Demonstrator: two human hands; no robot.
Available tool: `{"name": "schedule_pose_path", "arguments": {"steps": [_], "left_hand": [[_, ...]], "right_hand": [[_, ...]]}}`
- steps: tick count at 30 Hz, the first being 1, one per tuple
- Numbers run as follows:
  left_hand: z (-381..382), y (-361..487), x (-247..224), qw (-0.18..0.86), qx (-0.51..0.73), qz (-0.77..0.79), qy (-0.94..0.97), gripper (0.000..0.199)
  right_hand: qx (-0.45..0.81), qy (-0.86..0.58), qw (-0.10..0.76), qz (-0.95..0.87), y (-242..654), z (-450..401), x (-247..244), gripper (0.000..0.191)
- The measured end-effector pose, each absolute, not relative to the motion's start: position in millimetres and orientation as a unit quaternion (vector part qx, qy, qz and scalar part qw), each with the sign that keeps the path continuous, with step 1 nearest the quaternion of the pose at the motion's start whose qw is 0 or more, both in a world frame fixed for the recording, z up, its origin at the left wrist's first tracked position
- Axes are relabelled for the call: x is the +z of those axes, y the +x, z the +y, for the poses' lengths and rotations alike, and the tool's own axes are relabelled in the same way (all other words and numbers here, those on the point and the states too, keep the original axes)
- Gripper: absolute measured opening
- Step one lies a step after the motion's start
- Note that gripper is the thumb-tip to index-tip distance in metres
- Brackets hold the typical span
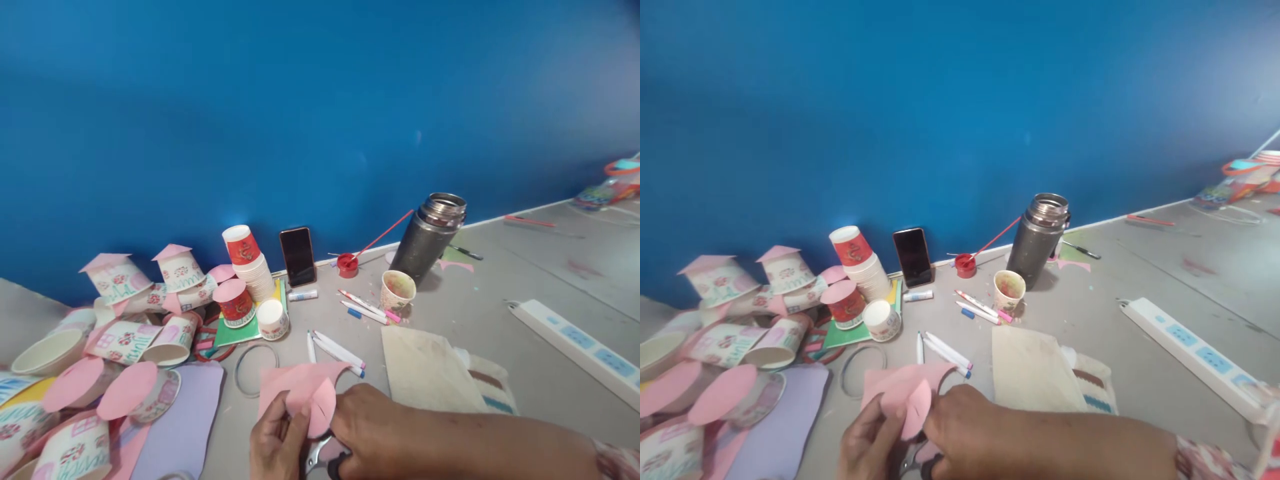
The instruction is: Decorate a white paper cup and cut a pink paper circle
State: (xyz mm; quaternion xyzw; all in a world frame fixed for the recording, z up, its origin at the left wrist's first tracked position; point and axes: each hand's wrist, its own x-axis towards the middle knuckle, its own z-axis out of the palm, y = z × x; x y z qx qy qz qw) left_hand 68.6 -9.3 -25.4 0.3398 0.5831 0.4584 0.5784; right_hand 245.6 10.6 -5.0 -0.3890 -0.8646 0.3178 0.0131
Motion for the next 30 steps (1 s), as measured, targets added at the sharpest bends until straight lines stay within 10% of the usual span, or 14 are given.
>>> {"name": "schedule_pose_path", "arguments": {"steps": [10, 21, 30], "left_hand": [[-21.9, 68.3, -6.5, 0.602, 0.473, 0.533, 0.359, 0.041], [-6.5, 71.4, 7.9, 0.669, 0.519, 0.466, 0.257, 0.025], [-8.6, 71.7, 23.7, 0.621, 0.505, 0.508, 0.318, 0.036]], "right_hand": [[0.302, -0.401, -0.049, -0.863, 247.2, -3.8, -22.2, 0.020], [0.463, -0.473, 0.092, -0.744, 251.1, 2.1, 9.6, 0.007], [0.648, -0.437, 0.315, -0.538, 263.7, 16.5, 9.3, 0.059]]}}
